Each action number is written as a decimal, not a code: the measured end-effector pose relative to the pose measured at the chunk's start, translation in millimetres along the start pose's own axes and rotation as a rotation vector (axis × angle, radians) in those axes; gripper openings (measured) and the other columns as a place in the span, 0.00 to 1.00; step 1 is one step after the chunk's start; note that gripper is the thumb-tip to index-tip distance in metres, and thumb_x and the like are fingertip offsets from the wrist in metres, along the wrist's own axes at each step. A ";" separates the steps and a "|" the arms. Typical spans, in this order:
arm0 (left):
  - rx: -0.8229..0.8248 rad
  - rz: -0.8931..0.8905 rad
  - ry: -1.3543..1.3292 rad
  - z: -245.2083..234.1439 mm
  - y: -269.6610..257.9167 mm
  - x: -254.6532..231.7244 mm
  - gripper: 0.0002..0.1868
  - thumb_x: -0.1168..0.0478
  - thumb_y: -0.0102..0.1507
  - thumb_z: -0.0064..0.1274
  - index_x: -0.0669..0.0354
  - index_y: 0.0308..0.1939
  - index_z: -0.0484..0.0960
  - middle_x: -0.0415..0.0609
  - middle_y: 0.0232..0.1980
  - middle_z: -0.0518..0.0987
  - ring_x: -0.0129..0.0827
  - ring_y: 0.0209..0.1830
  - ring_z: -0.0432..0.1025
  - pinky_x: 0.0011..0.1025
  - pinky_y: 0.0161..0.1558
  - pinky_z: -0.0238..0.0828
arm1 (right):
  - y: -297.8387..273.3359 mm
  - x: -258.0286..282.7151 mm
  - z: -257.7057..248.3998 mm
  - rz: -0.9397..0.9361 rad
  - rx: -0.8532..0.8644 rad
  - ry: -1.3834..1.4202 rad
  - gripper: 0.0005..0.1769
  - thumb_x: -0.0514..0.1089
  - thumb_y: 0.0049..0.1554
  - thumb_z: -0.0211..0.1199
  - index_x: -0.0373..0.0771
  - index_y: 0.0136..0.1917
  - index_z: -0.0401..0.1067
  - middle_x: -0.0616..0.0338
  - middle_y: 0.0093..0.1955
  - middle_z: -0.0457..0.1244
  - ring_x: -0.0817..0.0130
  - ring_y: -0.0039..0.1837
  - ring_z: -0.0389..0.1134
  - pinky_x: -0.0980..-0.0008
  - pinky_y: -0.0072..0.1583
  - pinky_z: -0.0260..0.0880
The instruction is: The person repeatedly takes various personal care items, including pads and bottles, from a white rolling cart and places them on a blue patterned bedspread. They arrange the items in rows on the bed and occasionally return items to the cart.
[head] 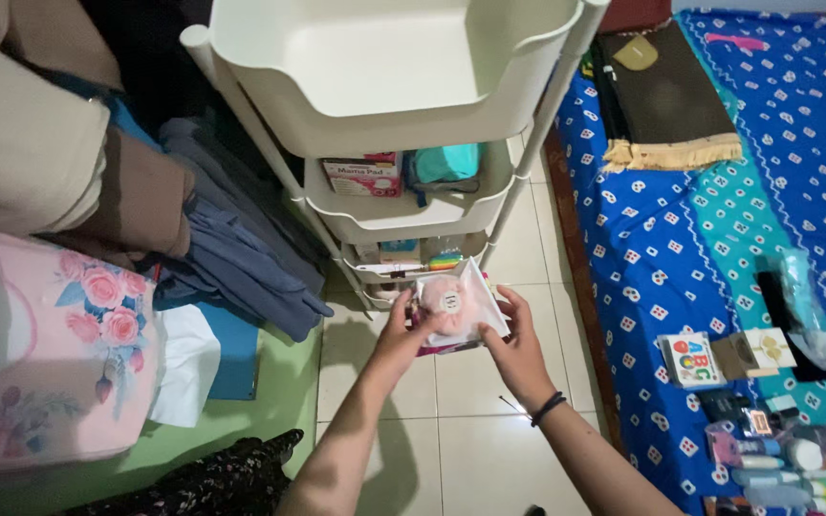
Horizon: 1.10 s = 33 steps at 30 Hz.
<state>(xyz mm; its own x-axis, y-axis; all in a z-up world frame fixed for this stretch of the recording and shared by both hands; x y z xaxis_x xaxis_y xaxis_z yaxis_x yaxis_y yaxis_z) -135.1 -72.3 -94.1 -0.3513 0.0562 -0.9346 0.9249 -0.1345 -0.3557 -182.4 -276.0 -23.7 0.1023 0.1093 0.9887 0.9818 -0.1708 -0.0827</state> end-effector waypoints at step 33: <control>0.124 0.116 0.241 254.2 -238.7 -200.1 0.51 0.50 0.53 0.69 0.58 0.74 0.56 0.54 0.61 0.77 0.36 0.60 0.74 0.33 0.60 0.71 | -191.9 122.3 -288.9 0.240 0.030 0.000 0.35 0.43 0.57 0.62 0.43 0.76 0.56 0.58 0.70 0.62 0.70 0.60 0.67 0.72 0.51 0.71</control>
<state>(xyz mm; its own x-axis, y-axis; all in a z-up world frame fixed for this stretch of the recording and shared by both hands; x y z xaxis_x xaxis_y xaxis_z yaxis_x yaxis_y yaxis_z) -322.6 -302.9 176.6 -0.1858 0.2647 -0.9463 0.9266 -0.2732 -0.2584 -404.5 -512.8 149.2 0.3332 0.0687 0.9404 0.9337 -0.1630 -0.3189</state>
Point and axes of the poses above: each hand's wrist, its own y-axis towards the middle knuckle, its own z-axis out of the palm, x = y × z, the point moved 8 cm from there along y, towards the middle knuckle
